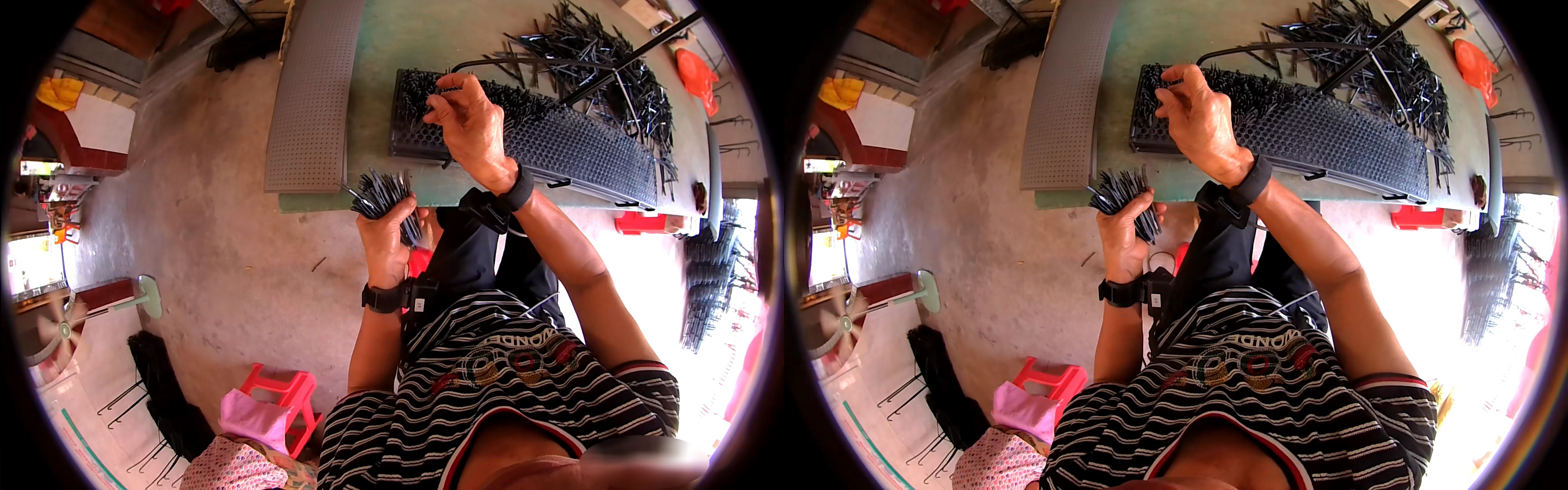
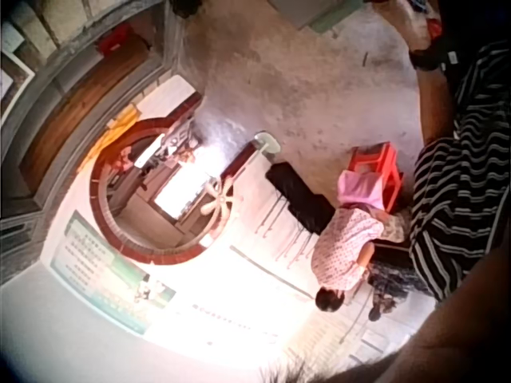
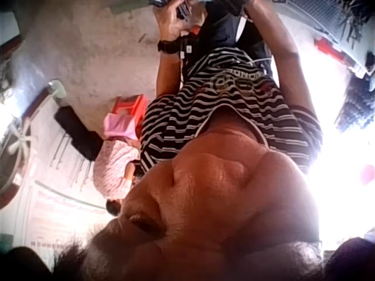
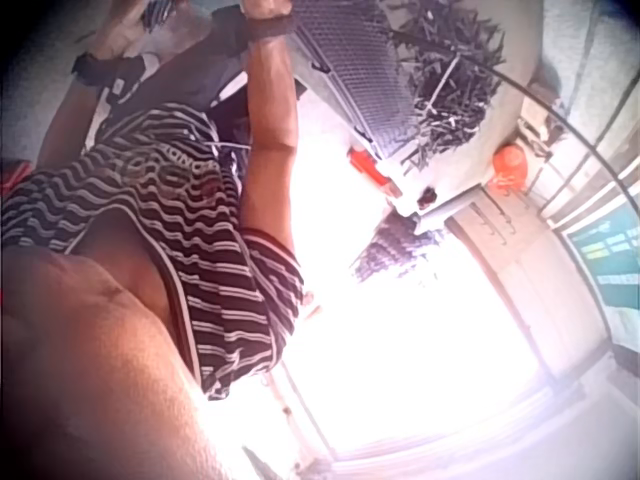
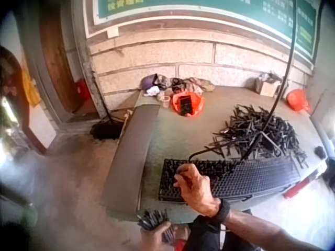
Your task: The person inserts black plastic bristles one by one into the holes of a rectangular broom head. They hold a bundle of bristles in the left hand and use the right hand to push each piece into place. The person occasionally gathers more bristles from a pile on the table.
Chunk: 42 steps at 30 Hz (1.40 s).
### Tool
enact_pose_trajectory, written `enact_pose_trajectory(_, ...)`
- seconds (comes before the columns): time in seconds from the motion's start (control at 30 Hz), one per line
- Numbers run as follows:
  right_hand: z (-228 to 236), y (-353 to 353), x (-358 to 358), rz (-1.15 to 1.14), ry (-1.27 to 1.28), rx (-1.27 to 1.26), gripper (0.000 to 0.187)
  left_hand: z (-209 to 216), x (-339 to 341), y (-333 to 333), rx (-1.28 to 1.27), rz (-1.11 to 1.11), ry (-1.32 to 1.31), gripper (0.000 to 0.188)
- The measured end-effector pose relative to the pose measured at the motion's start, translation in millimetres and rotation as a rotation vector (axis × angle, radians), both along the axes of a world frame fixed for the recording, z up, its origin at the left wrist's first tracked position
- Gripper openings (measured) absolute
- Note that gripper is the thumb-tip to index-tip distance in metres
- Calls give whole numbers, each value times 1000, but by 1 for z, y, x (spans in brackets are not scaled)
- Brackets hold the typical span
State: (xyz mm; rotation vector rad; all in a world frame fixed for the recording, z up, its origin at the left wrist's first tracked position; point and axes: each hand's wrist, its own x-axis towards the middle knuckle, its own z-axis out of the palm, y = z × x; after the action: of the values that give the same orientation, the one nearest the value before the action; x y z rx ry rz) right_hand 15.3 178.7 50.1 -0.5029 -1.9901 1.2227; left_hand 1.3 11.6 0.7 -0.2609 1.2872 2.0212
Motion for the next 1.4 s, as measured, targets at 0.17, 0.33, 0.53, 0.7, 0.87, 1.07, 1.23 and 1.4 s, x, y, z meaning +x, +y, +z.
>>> enact_pose_trajectory(0.17, -11, -1, -2, 20, -3, 51, 17, -4, -1, -1, -21, 40, 14, 16)
enact_pose_trajectory(0.33, -15, 1, -4, 27, 19, 131, 16, -1, 0, 0, -20, 35, 0, 16)
enact_pose_trajectory(0.53, -20, 9, -4, 101, -171, 631, 8, 1, 1, 1, -9, 24, -23, 20)
enact_pose_trajectory(0.7, -1, -5, 14, 32, -203, 223, 11, 2, 0, 1, 33, -15, -39, 21)
enact_pose_trajectory(0.87, -9, -5, 32, 315, -393, -388, 14, 8, 1, 8, 94, -37, -42, 18)
enact_pose_trajectory(1.07, 5, 0, 26, 8, 39, -308, 14, 6, 2, 11, 45, -21, -91, 18)
enact_pose_trajectory(1.23, -13, 1, 17, -53, 131, -71, 13, 5, 3, 9, 0, -1, -83, 18)
enact_pose_trajectory(1.4, -19, 0, 15, -37, 38, 30, 13, 2, 2, 8, 18, 3, -77, 18)
